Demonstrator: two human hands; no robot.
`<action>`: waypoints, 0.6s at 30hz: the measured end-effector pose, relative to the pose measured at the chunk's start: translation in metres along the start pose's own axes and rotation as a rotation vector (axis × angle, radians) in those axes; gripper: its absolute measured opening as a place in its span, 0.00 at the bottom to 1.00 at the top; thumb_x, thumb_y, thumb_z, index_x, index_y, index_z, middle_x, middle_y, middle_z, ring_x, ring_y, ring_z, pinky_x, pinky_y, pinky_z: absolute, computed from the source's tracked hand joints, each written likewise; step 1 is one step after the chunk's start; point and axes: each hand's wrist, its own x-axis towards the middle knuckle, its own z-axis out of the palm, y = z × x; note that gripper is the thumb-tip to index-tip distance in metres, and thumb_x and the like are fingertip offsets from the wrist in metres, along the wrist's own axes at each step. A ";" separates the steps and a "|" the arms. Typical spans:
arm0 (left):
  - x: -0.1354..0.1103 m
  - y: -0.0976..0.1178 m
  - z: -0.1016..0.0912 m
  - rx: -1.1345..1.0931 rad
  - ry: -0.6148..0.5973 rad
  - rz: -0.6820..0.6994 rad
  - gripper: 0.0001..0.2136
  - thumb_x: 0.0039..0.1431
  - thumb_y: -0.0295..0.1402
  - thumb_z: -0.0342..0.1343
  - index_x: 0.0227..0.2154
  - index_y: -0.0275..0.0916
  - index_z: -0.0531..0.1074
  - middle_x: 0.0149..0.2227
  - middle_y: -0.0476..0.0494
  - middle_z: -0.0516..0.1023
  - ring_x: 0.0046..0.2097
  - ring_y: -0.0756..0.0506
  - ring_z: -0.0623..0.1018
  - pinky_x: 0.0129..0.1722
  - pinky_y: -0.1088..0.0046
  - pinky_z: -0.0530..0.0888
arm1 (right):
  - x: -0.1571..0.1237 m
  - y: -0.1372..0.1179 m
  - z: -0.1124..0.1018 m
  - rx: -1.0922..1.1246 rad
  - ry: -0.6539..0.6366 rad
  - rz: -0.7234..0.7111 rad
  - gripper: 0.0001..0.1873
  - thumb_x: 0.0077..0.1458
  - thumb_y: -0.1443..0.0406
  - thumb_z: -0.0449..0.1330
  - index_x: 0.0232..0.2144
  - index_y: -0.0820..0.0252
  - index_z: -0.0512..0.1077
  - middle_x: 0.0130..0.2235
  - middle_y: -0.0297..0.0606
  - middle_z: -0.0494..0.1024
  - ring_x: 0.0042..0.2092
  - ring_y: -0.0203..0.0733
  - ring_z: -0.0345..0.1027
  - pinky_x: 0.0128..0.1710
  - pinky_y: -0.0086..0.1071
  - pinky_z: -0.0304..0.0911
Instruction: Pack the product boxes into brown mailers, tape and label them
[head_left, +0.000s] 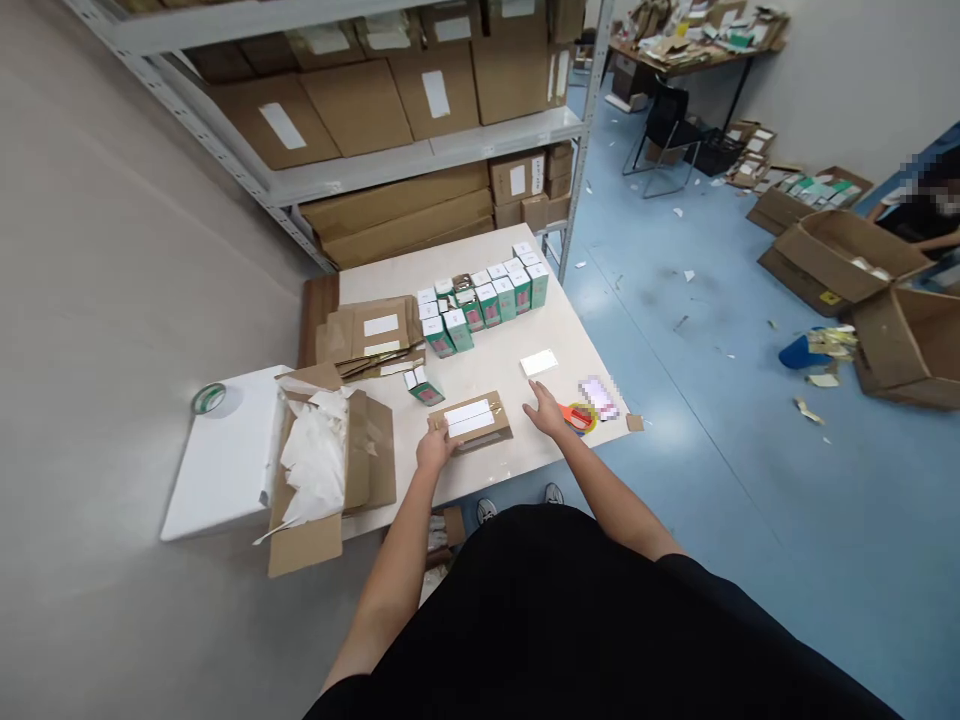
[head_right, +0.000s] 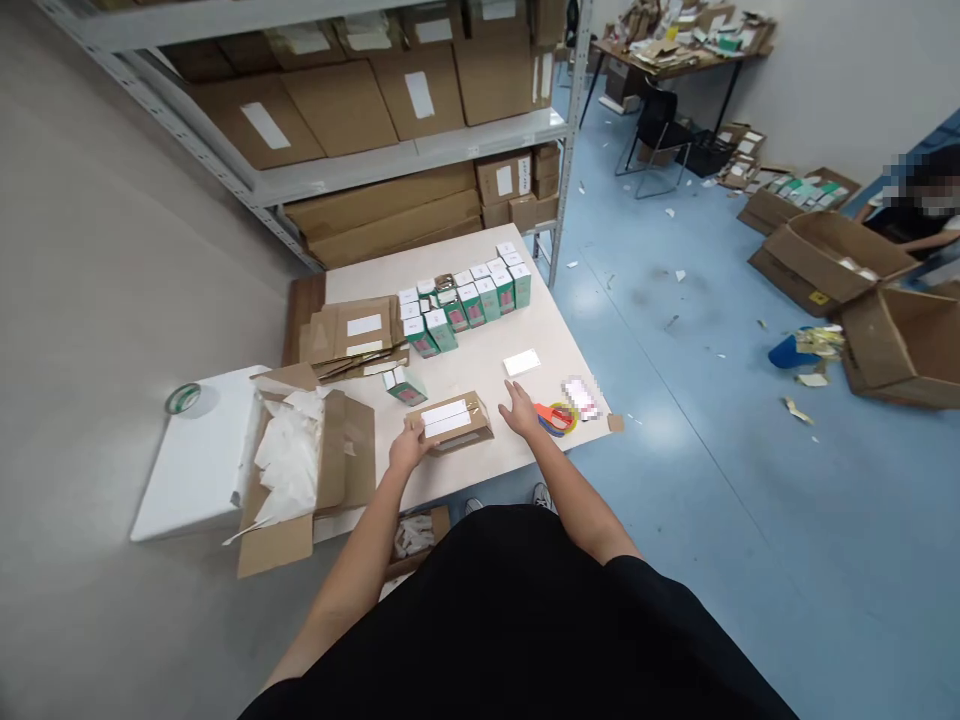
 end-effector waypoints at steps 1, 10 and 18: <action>0.001 0.000 0.000 0.022 -0.003 0.003 0.36 0.62 0.49 0.60 0.69 0.43 0.60 0.75 0.29 0.46 0.62 0.33 0.74 0.58 0.60 0.73 | 0.001 0.008 -0.009 -0.005 0.022 0.012 0.40 0.61 0.60 0.59 0.72 0.54 0.54 0.73 0.44 0.56 0.73 0.51 0.49 0.71 0.46 0.50; 0.011 0.007 -0.006 0.150 -0.071 -0.023 0.37 0.62 0.56 0.55 0.69 0.45 0.60 0.75 0.31 0.49 0.60 0.32 0.75 0.56 0.58 0.74 | -0.001 0.098 -0.052 -0.199 -0.167 0.375 0.22 0.58 0.54 0.64 0.49 0.62 0.78 0.52 0.51 0.79 0.54 0.57 0.73 0.51 0.38 0.65; 0.004 0.006 0.002 0.164 -0.178 -0.003 0.45 0.63 0.60 0.51 0.74 0.40 0.45 0.75 0.24 0.31 0.62 0.27 0.74 0.56 0.54 0.74 | -0.029 0.146 -0.014 -0.275 -0.305 0.362 0.31 0.51 0.62 0.68 0.58 0.60 0.71 0.54 0.49 0.77 0.57 0.58 0.70 0.57 0.42 0.63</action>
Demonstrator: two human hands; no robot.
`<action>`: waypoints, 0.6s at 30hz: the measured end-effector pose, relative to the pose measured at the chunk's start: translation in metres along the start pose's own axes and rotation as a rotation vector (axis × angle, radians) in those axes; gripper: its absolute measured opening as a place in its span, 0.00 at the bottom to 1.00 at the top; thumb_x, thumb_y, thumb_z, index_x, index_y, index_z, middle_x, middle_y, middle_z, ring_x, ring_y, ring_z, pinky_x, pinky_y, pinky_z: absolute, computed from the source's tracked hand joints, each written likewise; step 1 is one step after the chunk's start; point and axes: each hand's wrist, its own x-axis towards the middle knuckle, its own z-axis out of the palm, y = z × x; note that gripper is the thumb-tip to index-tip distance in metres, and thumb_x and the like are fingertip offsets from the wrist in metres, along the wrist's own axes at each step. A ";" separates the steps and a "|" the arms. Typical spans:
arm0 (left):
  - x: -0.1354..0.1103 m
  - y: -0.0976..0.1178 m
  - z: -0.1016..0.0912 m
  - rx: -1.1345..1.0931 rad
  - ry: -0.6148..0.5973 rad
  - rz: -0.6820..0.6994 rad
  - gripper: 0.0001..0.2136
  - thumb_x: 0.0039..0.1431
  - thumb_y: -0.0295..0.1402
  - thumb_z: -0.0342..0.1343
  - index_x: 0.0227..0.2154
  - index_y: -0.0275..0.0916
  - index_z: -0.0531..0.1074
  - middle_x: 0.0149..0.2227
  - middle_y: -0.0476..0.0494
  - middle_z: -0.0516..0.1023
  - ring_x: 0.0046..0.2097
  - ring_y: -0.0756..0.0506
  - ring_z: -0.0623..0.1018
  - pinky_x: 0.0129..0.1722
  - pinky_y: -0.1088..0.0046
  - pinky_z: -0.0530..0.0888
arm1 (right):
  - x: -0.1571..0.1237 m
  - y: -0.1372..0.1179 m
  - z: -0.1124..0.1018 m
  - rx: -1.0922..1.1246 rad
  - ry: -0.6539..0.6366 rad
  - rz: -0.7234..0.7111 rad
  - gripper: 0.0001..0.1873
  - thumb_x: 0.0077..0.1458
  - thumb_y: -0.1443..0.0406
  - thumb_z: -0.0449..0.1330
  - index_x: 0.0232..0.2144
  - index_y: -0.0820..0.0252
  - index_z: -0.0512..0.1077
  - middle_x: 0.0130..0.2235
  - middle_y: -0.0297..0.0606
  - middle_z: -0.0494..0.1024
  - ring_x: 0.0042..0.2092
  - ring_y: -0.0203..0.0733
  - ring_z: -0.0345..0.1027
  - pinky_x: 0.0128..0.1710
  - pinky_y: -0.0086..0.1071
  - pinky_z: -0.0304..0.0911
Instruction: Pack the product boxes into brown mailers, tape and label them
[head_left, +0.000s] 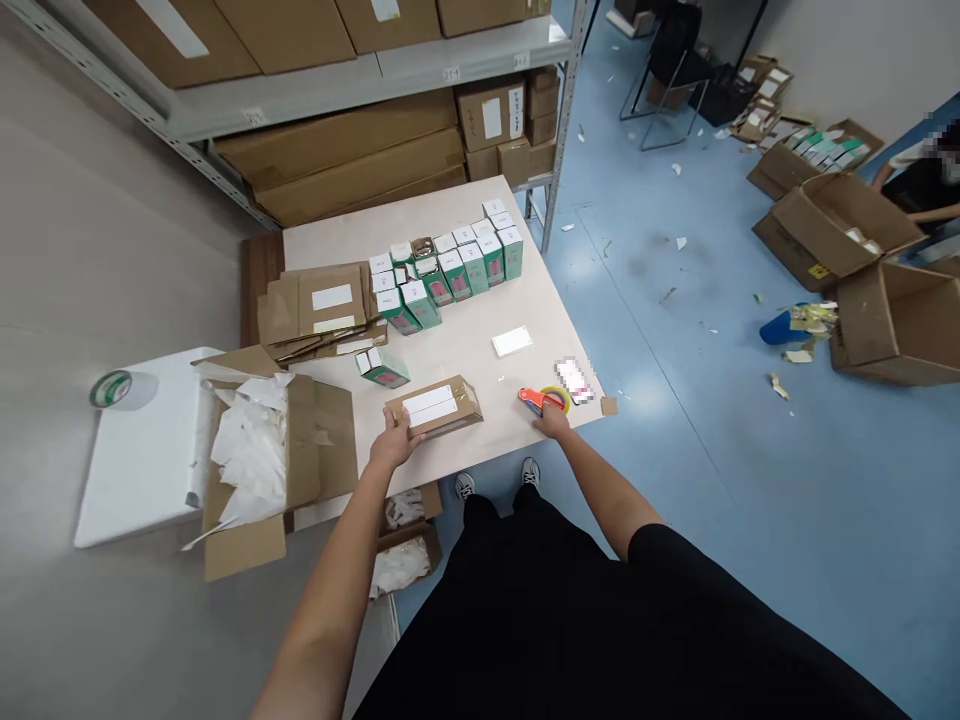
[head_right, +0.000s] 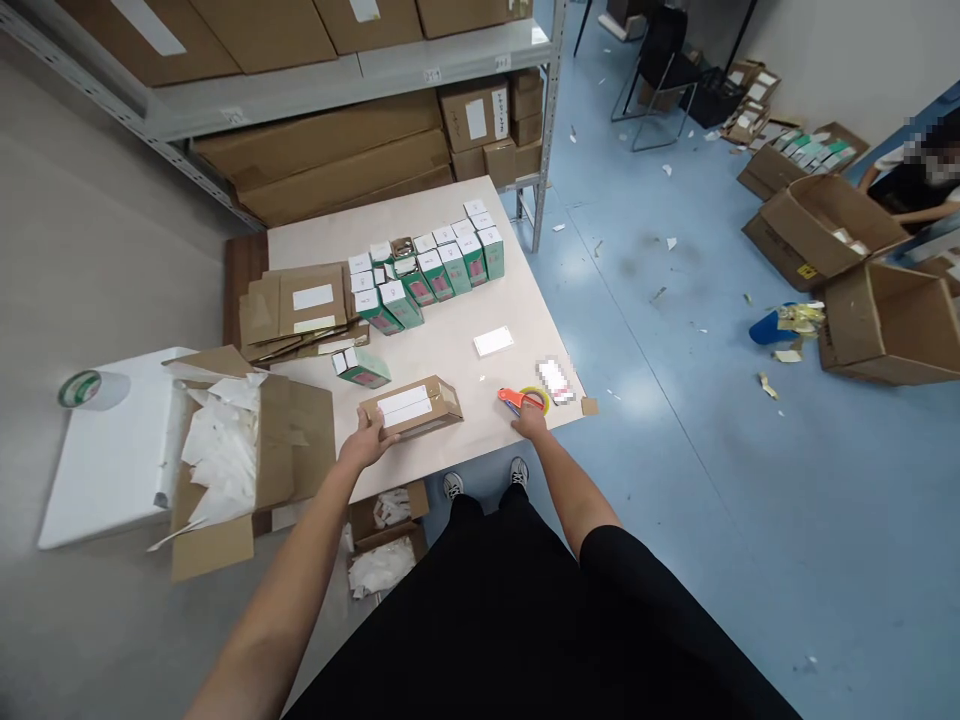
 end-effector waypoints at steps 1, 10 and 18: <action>0.000 0.000 0.001 0.005 -0.031 -0.008 0.47 0.61 0.60 0.52 0.75 0.40 0.42 0.75 0.24 0.28 0.61 0.26 0.74 0.55 0.54 0.74 | 0.000 0.000 0.008 0.002 0.046 0.000 0.34 0.51 0.62 0.68 0.60 0.60 0.69 0.57 0.51 0.75 0.60 0.60 0.67 0.60 0.45 0.60; 0.000 0.004 -0.004 0.007 -0.134 -0.012 0.61 0.47 0.57 0.68 0.75 0.43 0.36 0.73 0.23 0.19 0.63 0.24 0.72 0.57 0.51 0.73 | 0.008 0.004 0.013 -0.062 0.090 0.066 0.20 0.50 0.68 0.67 0.47 0.61 0.74 0.48 0.56 0.80 0.54 0.64 0.74 0.55 0.55 0.66; 0.001 0.009 0.004 -0.067 -0.147 -0.042 0.69 0.37 0.48 0.76 0.75 0.44 0.35 0.72 0.23 0.17 0.64 0.23 0.71 0.57 0.51 0.74 | -0.006 -0.003 -0.011 -0.242 0.148 0.026 0.12 0.46 0.68 0.68 0.36 0.59 0.76 0.38 0.51 0.82 0.46 0.65 0.78 0.46 0.56 0.71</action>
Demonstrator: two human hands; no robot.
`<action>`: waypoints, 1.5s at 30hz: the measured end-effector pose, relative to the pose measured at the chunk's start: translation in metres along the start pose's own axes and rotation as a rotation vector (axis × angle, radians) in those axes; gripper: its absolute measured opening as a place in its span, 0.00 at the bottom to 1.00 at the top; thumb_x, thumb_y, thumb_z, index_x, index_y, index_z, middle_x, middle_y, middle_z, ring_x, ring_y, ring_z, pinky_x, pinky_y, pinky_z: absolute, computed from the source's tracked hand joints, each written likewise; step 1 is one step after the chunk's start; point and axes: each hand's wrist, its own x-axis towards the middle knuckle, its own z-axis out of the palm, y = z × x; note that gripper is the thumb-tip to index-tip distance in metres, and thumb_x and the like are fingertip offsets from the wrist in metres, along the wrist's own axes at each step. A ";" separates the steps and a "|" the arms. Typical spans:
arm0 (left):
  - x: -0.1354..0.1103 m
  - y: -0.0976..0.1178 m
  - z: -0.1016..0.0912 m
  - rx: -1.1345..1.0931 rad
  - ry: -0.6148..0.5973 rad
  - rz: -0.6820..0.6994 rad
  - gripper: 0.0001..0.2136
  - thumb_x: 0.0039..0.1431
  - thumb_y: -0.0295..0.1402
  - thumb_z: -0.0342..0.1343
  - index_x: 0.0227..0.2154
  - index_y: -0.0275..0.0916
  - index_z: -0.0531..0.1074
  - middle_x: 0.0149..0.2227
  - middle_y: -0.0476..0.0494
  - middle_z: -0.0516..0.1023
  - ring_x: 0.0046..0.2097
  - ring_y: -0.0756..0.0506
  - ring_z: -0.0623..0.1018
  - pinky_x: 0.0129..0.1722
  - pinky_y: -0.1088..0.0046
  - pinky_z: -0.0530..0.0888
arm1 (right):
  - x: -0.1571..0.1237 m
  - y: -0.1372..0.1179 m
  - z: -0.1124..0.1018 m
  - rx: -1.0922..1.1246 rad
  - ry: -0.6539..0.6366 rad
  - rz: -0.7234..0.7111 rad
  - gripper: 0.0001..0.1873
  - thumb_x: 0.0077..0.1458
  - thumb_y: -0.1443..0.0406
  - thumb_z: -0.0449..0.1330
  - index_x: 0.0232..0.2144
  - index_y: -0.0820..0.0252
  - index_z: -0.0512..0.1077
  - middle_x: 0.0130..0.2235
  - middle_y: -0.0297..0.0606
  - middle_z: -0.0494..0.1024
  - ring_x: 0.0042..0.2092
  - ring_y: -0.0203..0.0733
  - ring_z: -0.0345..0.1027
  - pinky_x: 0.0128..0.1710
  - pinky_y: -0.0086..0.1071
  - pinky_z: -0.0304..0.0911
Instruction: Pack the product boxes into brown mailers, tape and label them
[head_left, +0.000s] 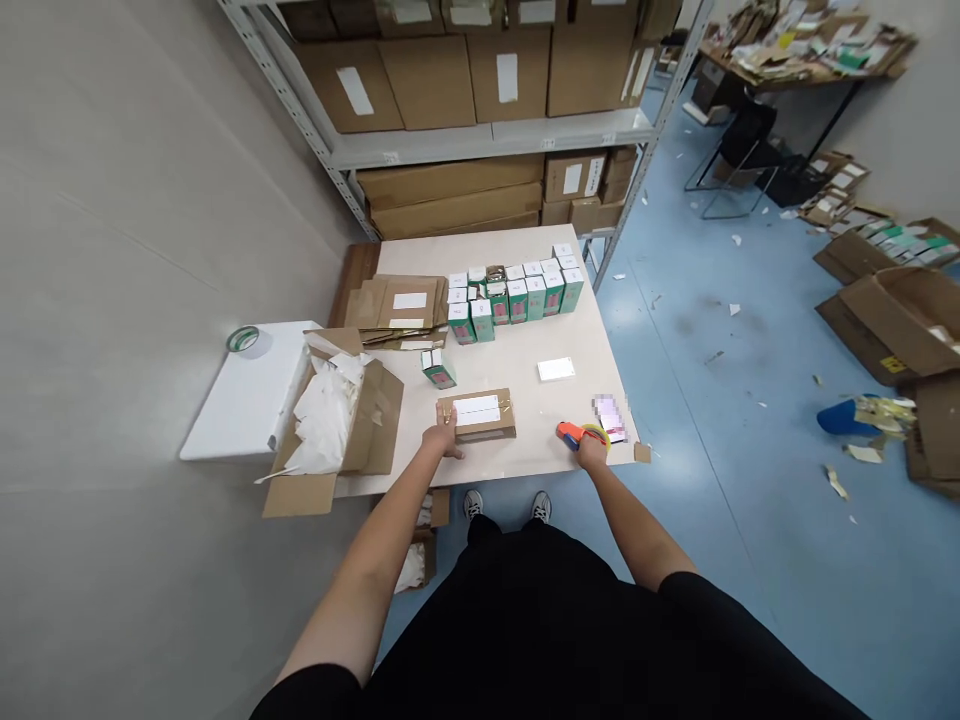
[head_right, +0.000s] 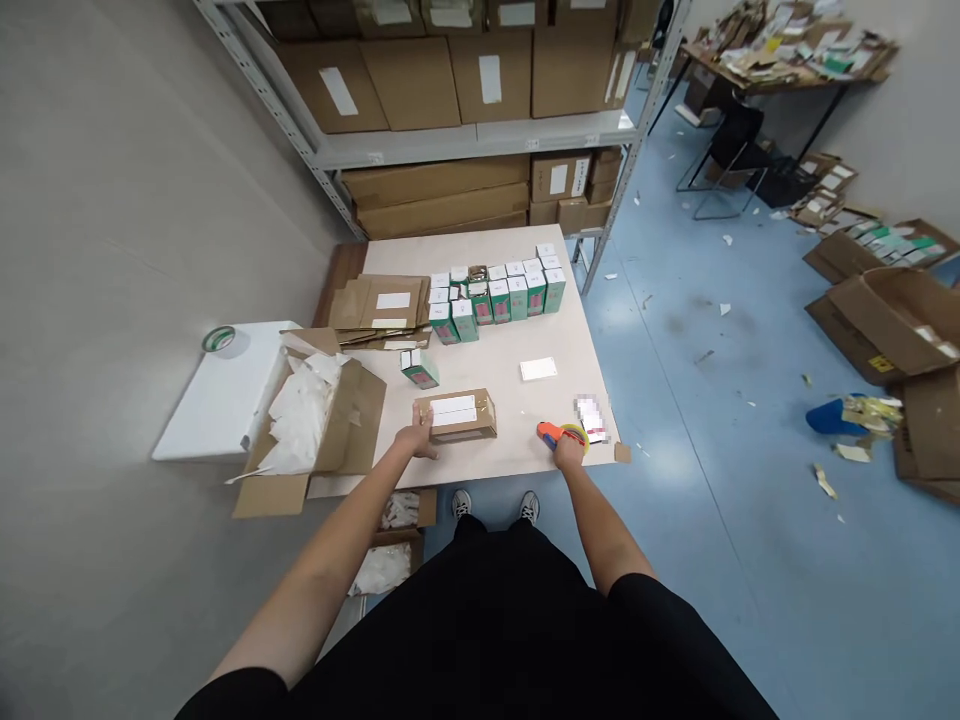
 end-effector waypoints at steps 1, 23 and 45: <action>0.001 0.001 0.001 -0.001 0.002 -0.006 0.69 0.37 0.47 0.77 0.75 0.45 0.35 0.73 0.23 0.18 0.64 0.22 0.71 0.57 0.50 0.75 | -0.001 -0.004 -0.005 -0.024 0.050 -0.012 0.13 0.46 0.68 0.68 0.37 0.59 0.76 0.39 0.53 0.82 0.49 0.65 0.76 0.49 0.57 0.69; -0.015 -0.002 0.002 -0.139 0.054 0.064 0.66 0.39 0.30 0.76 0.75 0.49 0.35 0.73 0.29 0.17 0.63 0.24 0.71 0.52 0.51 0.79 | -0.056 -0.203 -0.087 1.096 0.032 -0.665 0.23 0.51 0.54 0.71 0.47 0.56 0.78 0.50 0.42 0.82 0.52 0.52 0.75 0.56 0.46 0.69; -0.040 -0.006 0.000 -0.713 0.799 0.275 0.46 0.53 0.29 0.66 0.73 0.45 0.50 0.68 0.32 0.62 0.65 0.31 0.66 0.61 0.54 0.68 | -0.044 -0.208 -0.051 1.089 -0.279 -0.531 0.26 0.40 0.56 0.76 0.44 0.55 0.82 0.48 0.39 0.84 0.53 0.55 0.76 0.61 0.50 0.66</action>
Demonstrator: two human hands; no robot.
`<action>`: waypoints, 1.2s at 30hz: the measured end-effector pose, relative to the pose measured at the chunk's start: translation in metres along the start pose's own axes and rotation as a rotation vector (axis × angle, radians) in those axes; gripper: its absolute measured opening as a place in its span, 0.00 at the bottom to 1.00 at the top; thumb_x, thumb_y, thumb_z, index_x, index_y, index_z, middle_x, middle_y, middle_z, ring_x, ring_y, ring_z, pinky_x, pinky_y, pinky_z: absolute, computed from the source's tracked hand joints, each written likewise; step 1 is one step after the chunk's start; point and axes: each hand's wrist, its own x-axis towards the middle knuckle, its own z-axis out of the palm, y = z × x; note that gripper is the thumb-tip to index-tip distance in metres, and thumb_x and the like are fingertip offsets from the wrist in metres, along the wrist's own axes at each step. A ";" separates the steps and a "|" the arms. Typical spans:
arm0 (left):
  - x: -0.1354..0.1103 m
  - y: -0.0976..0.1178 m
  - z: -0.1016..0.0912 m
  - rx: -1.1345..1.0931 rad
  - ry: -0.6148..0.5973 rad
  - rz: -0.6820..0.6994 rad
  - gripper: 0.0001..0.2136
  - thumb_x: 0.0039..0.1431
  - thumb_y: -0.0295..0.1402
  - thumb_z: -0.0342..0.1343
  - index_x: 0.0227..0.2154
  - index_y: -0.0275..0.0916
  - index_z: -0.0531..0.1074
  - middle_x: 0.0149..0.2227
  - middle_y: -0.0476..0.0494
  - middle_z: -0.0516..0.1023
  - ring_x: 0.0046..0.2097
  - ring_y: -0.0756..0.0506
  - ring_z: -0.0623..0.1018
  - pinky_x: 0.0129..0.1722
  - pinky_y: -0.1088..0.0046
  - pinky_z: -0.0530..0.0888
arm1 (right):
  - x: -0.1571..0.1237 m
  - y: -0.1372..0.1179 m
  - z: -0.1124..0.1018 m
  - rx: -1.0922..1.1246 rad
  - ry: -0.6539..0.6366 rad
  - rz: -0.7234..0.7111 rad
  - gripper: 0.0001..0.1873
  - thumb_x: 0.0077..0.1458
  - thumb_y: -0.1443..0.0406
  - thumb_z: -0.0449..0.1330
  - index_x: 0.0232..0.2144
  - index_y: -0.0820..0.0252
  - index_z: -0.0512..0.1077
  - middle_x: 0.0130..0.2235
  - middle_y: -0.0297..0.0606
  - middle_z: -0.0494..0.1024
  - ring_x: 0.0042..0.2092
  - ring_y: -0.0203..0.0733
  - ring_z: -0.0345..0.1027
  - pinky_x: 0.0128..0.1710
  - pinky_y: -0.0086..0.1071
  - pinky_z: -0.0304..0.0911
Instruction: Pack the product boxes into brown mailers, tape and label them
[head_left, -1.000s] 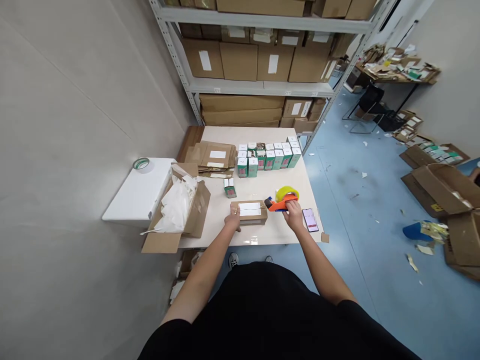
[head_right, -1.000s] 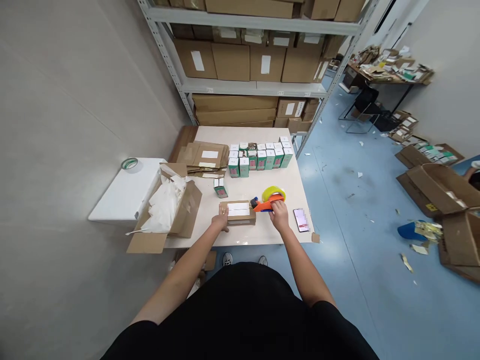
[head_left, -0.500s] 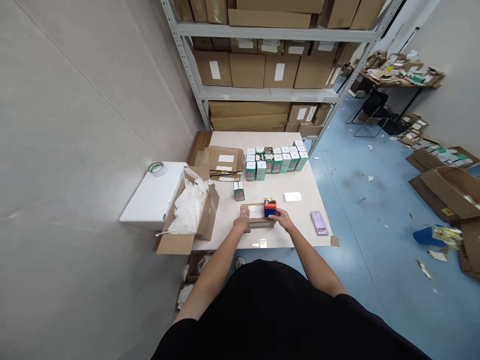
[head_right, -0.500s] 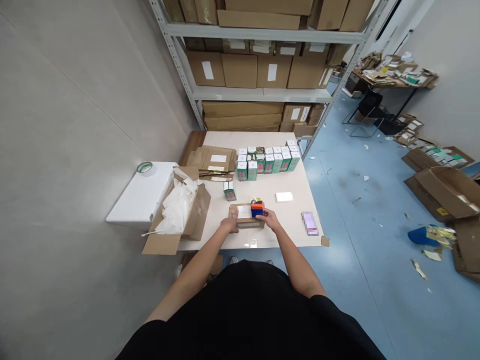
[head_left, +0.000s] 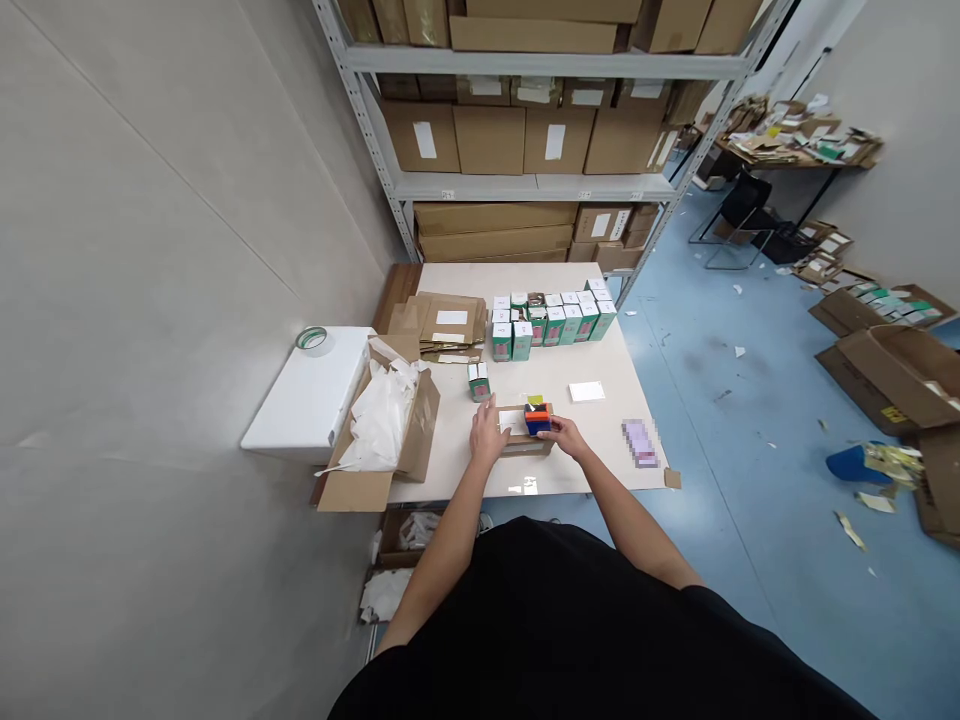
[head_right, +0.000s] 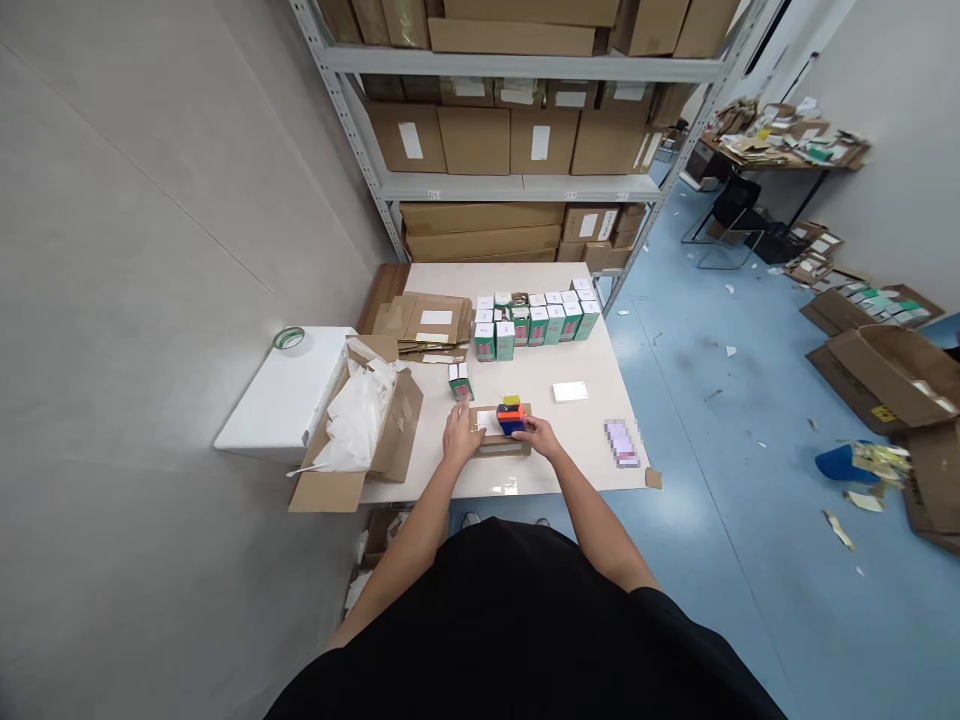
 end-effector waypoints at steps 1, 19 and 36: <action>0.004 0.004 -0.003 -0.069 -0.032 0.060 0.48 0.51 0.27 0.66 0.73 0.45 0.49 0.65 0.33 0.66 0.65 0.32 0.66 0.62 0.54 0.67 | 0.000 -0.001 0.000 -0.004 -0.002 0.001 0.26 0.40 0.56 0.76 0.44 0.55 0.82 0.49 0.40 0.84 0.53 0.55 0.76 0.61 0.50 0.66; -0.007 0.044 -0.066 -0.420 -0.279 0.123 0.39 0.47 0.18 0.49 0.65 0.43 0.68 0.49 0.42 0.82 0.53 0.43 0.77 0.58 0.63 0.72 | 0.005 -0.009 0.003 -0.081 -0.044 -0.012 0.25 0.40 0.54 0.75 0.42 0.54 0.83 0.47 0.37 0.85 0.52 0.56 0.76 0.59 0.48 0.67; 0.014 0.048 -0.084 -0.690 -0.019 0.106 0.14 0.57 0.39 0.65 0.43 0.38 0.84 0.43 0.39 0.82 0.42 0.43 0.80 0.47 0.65 0.77 | 0.015 -0.013 0.002 -0.162 -0.097 0.002 0.28 0.40 0.56 0.74 0.46 0.53 0.82 0.44 0.36 0.84 0.49 0.54 0.76 0.57 0.47 0.67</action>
